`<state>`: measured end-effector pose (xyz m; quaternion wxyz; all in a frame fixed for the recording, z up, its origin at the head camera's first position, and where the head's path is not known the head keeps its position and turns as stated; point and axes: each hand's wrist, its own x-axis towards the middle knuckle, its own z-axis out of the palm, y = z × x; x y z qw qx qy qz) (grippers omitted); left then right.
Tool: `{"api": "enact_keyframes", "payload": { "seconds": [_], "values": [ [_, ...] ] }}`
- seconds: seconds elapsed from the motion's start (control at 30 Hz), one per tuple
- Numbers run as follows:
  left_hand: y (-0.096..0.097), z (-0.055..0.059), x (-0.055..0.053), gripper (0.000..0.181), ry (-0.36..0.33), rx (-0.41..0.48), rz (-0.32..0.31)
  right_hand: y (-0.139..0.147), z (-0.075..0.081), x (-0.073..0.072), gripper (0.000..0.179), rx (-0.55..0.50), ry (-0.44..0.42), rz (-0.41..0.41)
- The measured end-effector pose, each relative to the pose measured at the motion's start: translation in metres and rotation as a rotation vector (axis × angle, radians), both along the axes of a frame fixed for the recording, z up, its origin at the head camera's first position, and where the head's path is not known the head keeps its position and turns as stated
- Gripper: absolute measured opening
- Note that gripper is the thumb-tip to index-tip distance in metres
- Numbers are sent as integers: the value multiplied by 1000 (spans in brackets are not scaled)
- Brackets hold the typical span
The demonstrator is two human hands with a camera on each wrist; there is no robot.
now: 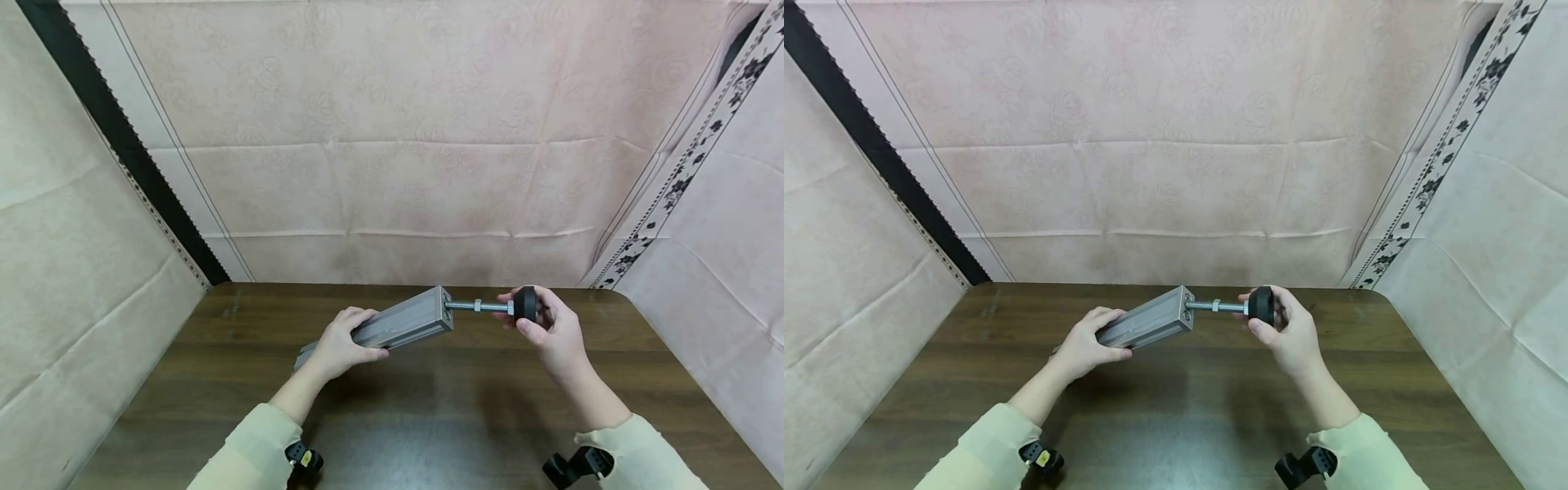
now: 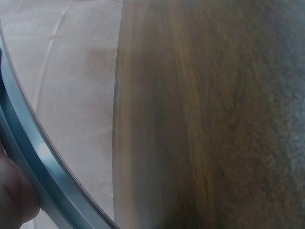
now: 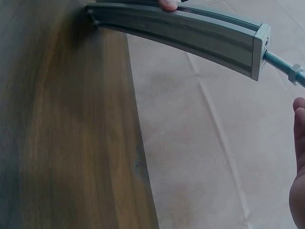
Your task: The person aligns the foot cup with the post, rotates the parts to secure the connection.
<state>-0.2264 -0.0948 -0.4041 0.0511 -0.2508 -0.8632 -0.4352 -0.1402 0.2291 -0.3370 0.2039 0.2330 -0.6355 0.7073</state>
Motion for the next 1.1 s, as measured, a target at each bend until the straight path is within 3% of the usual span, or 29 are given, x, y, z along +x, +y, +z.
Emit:
{"api": "enact_keyframes", "payload": {
  "seconds": [0.17, 0.3, 0.53, 0.8, 1.1],
  "values": [
    [0, -1, -1, 73, -1, -6, -9, 2, 3, -2, 36, 47, -22, -4],
    [-1, -2, -3, 73, 3, -13, -3, 2, 13, -7, 34, 123, -22, -28],
    [-1, -3, -3, 73, -9, -10, -14, 0, 32, -18, 31, 191, -23, 2],
    [-6, -2, 1, 72, -11, 2, 15, -16, 41, -29, 30, 84, 35, 116],
    [-4, 1, 1, 69, -33, 54, -15, -25, 48, -31, 28, 16, 81, 115]
  ]
}}
